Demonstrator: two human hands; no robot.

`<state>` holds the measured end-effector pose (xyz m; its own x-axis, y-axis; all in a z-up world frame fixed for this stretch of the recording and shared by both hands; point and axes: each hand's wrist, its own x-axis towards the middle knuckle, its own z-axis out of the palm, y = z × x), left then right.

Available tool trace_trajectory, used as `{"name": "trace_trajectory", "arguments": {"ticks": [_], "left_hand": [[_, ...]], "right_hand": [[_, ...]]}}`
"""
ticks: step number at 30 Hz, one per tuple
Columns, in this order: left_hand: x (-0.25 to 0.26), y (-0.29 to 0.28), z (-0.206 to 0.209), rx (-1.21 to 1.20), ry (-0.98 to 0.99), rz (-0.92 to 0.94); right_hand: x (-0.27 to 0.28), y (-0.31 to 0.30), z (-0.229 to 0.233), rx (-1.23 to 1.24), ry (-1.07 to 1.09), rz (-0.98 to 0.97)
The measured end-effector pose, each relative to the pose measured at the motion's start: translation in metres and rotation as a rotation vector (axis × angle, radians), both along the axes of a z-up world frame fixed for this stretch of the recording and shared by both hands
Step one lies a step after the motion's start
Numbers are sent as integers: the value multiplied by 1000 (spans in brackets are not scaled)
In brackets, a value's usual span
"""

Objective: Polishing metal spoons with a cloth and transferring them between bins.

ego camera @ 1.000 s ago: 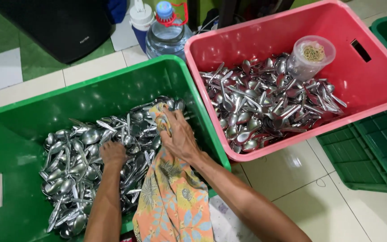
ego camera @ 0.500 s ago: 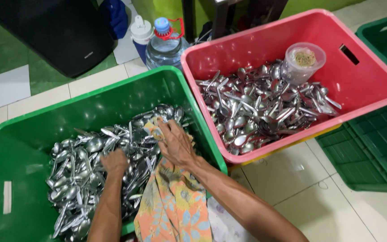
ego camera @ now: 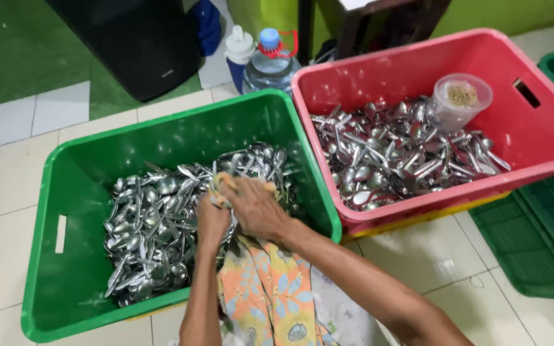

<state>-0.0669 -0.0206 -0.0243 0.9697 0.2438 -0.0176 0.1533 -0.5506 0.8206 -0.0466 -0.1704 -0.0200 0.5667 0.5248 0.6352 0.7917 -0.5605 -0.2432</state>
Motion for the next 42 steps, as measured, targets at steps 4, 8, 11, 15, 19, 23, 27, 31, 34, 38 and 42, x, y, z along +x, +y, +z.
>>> {"name": "trace_trajectory", "arguments": {"ticks": [4, 8, 11, 15, 19, 23, 27, 31, 34, 38, 42], "left_hand": [[-16, -10, 21, -84, -87, -71], [-32, -22, 65, -64, -151, -163], [-31, -11, 35, -52, -164, -139], [-33, -22, 49, -126, -230, -163], [-35, -22, 38, -225, -209, -147], [-22, -24, 23, -345, -135, -63], [-8, -11, -6, -230, -44, -42], [-16, -22, 17, -277, 35, -96], [-23, -24, 21, -401, 35, -103], [-23, -13, 26, -80, -116, 28], [-29, -16, 47, 80, -237, -21]], "right_hand": [[10, -8, -5, -8, -4, -7], [18, -17, 8, -21, -86, -183], [3, -8, -4, -43, -112, -171], [34, -18, -13, -8, -210, -220], [43, -37, -34, 429, 240, -286], [50, -39, -62, 885, 1086, -304], [30, -25, -37, 1021, 1358, -49], [61, -54, -34, 1364, 1361, -53], [68, -69, -62, 1599, 1359, -15], [33, -53, 10, 1119, 858, -267], [-16, -23, 57, 380, 365, -69]]}}
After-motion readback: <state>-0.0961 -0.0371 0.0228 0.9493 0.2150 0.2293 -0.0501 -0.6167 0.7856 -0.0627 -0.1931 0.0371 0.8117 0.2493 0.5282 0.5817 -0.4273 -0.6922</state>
